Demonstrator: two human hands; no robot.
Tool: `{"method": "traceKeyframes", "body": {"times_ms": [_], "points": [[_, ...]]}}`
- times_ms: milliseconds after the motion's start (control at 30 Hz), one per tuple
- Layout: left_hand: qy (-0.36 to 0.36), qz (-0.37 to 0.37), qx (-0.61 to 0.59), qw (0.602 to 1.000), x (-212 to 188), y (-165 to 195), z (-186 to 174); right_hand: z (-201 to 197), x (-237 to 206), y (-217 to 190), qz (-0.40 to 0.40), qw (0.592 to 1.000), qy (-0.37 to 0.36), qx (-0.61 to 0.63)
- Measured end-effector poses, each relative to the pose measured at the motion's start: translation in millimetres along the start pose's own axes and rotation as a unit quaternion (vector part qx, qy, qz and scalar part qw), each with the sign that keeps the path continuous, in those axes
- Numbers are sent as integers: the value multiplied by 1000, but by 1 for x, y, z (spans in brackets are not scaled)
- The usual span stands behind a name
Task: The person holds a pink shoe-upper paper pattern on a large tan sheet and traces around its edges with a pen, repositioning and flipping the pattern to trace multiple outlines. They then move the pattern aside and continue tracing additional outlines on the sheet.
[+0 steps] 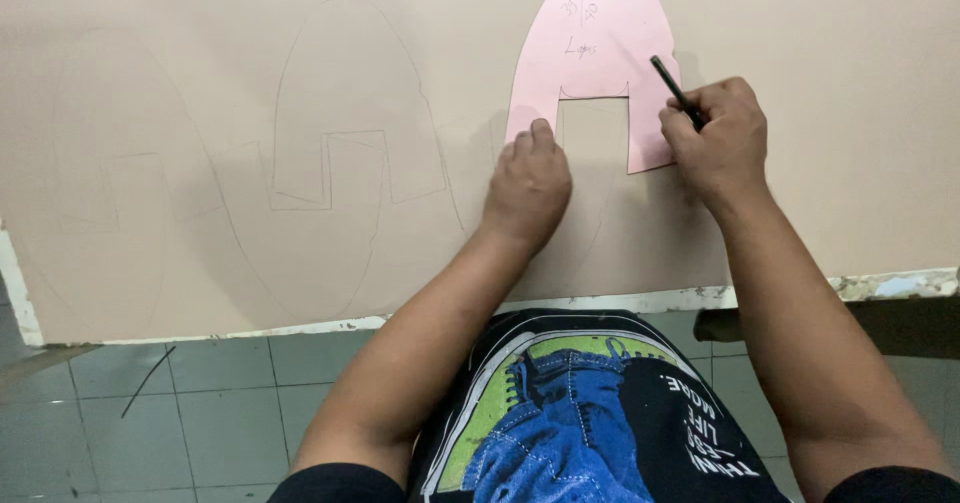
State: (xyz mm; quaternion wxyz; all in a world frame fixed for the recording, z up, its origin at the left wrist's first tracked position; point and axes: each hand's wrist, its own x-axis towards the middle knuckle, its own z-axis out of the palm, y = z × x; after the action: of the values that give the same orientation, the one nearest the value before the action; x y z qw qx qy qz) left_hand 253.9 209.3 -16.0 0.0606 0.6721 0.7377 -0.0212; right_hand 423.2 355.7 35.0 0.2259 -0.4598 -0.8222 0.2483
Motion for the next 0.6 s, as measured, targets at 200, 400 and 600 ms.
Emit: {"method": "traceKeyframes", "body": {"times_ms": [200,400,600], "points": [[-12,-15,182,983,10,38,1,12,18,-79,-173,973,-89,121],[-36,23,133,990,6,34,11,36,32,-121,-116,939,-315,72],[-2,15,67,998,5,37,22,43,32,-125,-140,939,-311,52]]}}
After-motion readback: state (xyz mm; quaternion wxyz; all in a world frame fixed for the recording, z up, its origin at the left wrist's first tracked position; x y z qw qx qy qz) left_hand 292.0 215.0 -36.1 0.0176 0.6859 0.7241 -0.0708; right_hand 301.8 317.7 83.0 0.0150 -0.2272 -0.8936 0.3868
